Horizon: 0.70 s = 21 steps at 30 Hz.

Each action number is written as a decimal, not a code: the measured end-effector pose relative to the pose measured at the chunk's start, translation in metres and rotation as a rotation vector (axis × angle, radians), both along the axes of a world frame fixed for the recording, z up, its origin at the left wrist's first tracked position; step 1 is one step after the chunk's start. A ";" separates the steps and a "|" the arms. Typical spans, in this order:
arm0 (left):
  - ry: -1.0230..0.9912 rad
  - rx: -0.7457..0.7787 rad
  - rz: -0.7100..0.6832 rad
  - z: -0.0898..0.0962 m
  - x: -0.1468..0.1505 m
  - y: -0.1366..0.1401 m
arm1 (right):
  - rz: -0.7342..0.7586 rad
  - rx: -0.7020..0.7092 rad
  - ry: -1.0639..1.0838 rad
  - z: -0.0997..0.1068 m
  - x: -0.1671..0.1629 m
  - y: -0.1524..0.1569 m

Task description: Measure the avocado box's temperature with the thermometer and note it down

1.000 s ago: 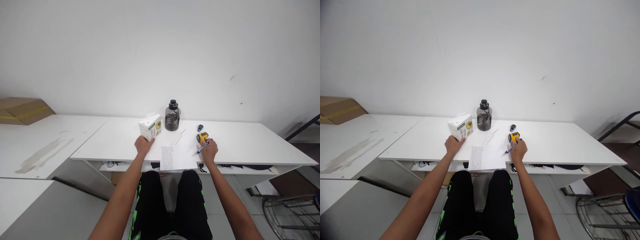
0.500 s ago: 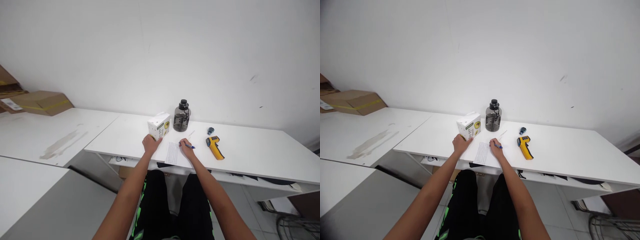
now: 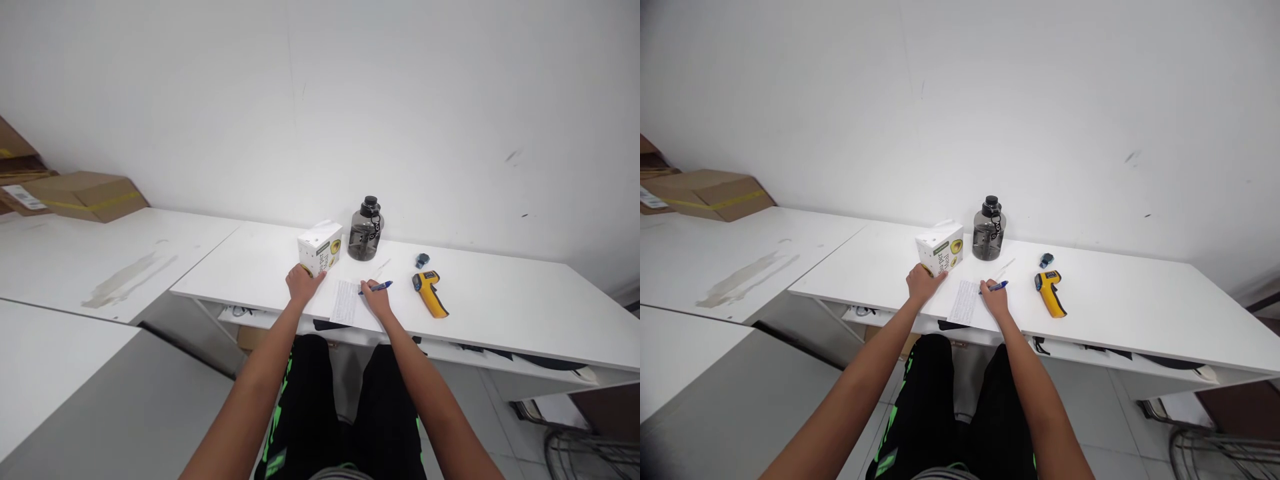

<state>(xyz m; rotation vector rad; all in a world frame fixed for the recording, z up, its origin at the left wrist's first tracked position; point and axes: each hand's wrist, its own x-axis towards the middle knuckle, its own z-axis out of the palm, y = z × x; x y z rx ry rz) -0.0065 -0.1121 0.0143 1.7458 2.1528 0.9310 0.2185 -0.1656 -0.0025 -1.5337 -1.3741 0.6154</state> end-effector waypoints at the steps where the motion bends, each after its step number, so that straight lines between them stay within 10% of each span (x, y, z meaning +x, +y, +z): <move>1: 0.004 -0.003 0.001 0.000 0.000 0.000 | 0.000 -0.001 -0.002 0.000 0.000 0.000; 21: -0.003 0.012 0.007 -0.004 0.000 0.001 | 0.027 -0.027 0.059 0.002 0.002 -0.002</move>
